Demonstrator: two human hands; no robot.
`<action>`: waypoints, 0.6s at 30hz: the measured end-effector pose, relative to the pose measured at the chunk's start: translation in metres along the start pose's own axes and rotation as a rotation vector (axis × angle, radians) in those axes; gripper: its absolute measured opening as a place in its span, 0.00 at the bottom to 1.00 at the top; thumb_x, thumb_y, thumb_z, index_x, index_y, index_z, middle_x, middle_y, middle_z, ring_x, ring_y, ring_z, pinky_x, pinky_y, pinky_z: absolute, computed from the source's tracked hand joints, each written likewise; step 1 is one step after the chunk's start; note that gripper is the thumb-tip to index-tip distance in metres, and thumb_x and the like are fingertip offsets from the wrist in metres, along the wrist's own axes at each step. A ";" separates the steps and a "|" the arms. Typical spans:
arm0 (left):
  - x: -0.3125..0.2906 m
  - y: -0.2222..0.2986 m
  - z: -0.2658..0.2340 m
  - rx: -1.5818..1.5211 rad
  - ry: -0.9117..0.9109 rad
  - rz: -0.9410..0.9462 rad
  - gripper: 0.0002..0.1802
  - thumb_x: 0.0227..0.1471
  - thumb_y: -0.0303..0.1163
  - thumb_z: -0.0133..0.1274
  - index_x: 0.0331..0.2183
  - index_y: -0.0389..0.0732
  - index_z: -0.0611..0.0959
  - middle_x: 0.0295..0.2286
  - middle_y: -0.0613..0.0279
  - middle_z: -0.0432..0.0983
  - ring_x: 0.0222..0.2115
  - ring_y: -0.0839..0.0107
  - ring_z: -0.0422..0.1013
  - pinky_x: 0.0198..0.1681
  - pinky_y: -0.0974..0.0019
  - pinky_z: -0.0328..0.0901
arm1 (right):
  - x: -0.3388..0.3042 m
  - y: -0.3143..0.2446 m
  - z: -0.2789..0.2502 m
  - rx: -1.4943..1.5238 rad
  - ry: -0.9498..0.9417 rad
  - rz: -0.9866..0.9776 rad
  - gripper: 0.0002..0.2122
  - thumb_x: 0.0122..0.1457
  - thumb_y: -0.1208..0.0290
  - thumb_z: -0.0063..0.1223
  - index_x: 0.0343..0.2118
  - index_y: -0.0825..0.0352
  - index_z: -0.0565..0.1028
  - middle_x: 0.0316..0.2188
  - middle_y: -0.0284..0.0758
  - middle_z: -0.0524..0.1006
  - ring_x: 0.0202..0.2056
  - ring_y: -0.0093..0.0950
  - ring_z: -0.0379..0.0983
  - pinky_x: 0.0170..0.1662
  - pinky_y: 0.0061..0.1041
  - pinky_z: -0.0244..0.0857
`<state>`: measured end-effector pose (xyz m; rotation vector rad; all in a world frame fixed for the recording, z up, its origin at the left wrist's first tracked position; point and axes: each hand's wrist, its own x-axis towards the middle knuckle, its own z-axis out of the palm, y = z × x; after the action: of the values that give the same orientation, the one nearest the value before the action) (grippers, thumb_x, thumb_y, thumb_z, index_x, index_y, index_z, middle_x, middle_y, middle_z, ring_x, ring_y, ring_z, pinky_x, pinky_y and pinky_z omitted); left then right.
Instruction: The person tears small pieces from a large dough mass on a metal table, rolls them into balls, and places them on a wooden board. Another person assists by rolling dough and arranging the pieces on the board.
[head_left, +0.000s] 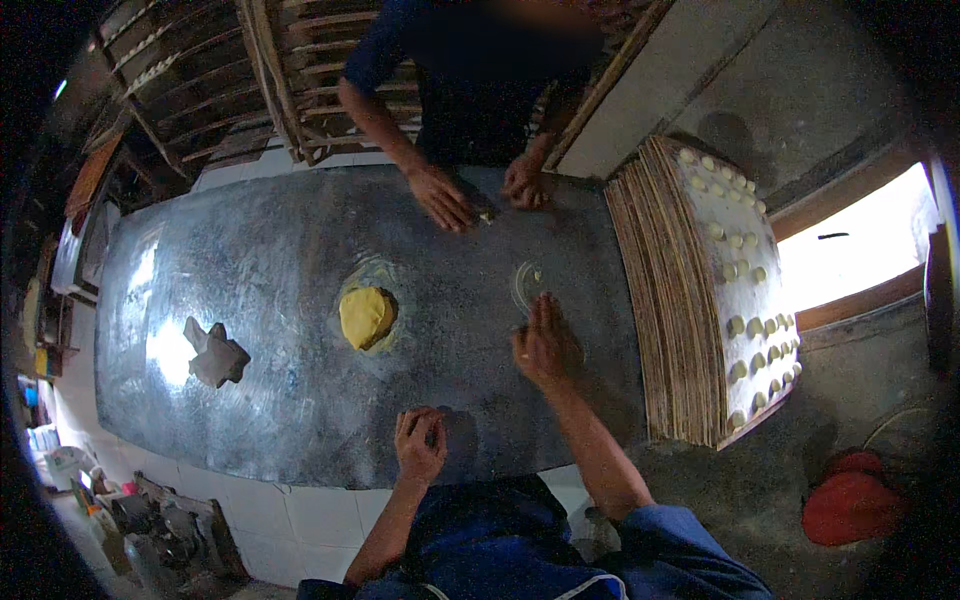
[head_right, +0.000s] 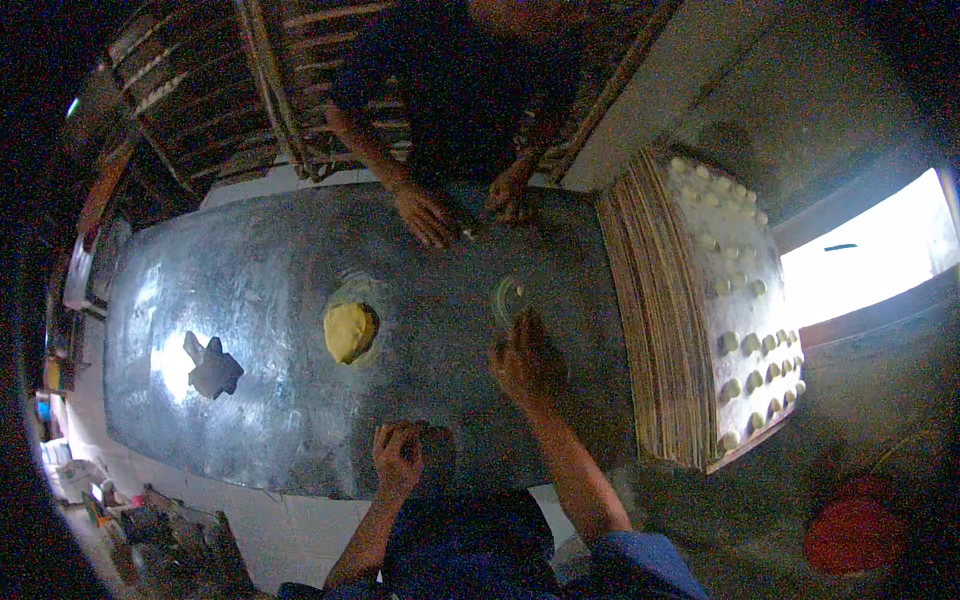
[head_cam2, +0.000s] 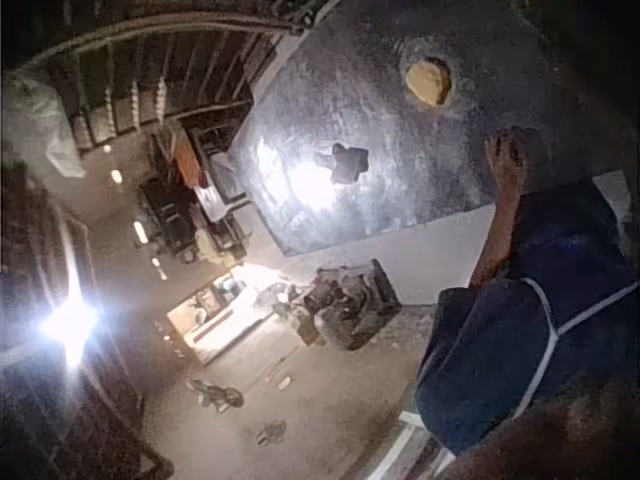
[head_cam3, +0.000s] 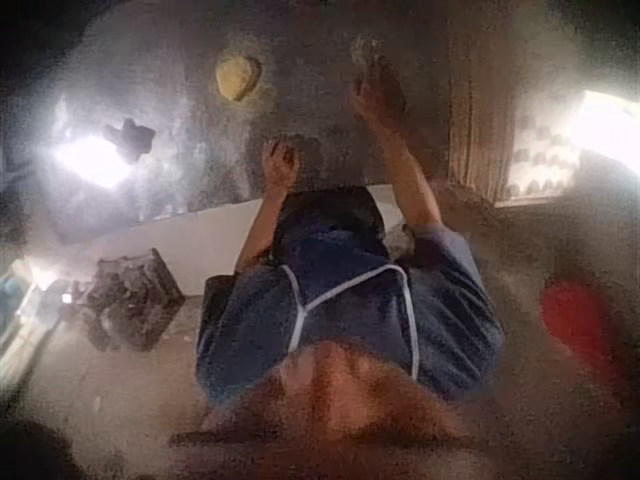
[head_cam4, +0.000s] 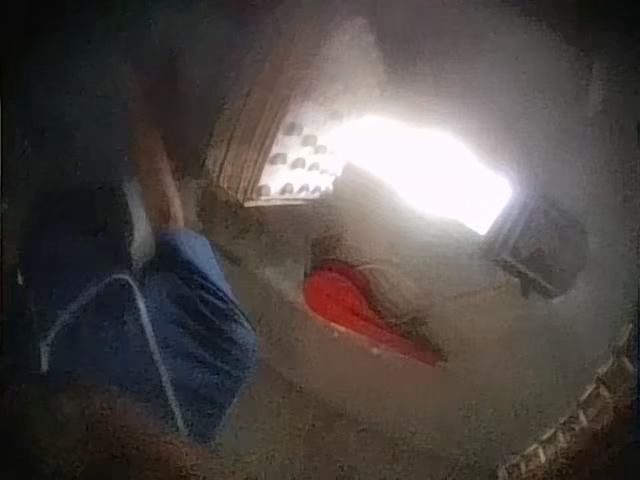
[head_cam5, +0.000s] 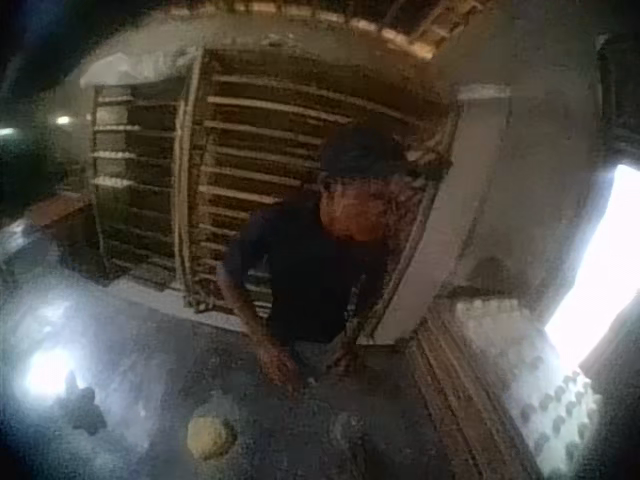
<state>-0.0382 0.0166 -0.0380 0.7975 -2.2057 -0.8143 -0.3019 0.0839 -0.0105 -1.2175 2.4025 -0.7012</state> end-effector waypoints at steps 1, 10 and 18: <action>-0.001 -0.002 -0.002 0.002 -0.009 0.006 0.09 0.49 0.20 0.57 0.35 0.41 0.83 0.37 0.56 0.76 0.35 0.56 0.72 0.40 0.54 0.68 | -0.006 -0.010 0.002 -0.036 -0.052 -0.027 0.30 0.66 0.67 0.47 0.67 0.78 0.54 0.69 0.57 0.50 0.70 0.52 0.47 0.70 0.48 0.45; -0.006 -0.001 0.004 0.046 0.027 -0.026 0.08 0.49 0.21 0.58 0.34 0.42 0.83 0.37 0.56 0.76 0.35 0.55 0.73 0.39 0.52 0.68 | -0.115 0.018 0.011 -0.210 0.162 -0.106 0.35 0.67 0.56 0.46 0.69 0.73 0.50 0.70 0.53 0.48 0.71 0.50 0.43 0.72 0.46 0.37; 0.003 0.000 0.012 -0.018 -0.028 -0.063 0.09 0.49 0.21 0.58 0.35 0.42 0.84 0.36 0.56 0.76 0.33 0.54 0.73 0.40 0.50 0.68 | 0.097 0.059 -0.048 -0.487 -0.015 0.123 0.40 0.63 0.52 0.51 0.67 0.78 0.52 0.69 0.58 0.50 0.69 0.52 0.48 0.71 0.46 0.41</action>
<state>-0.0488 0.0184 -0.0435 0.8559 -2.2042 -0.8799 -0.4194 0.0475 -0.0136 -1.2193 2.6971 -0.0644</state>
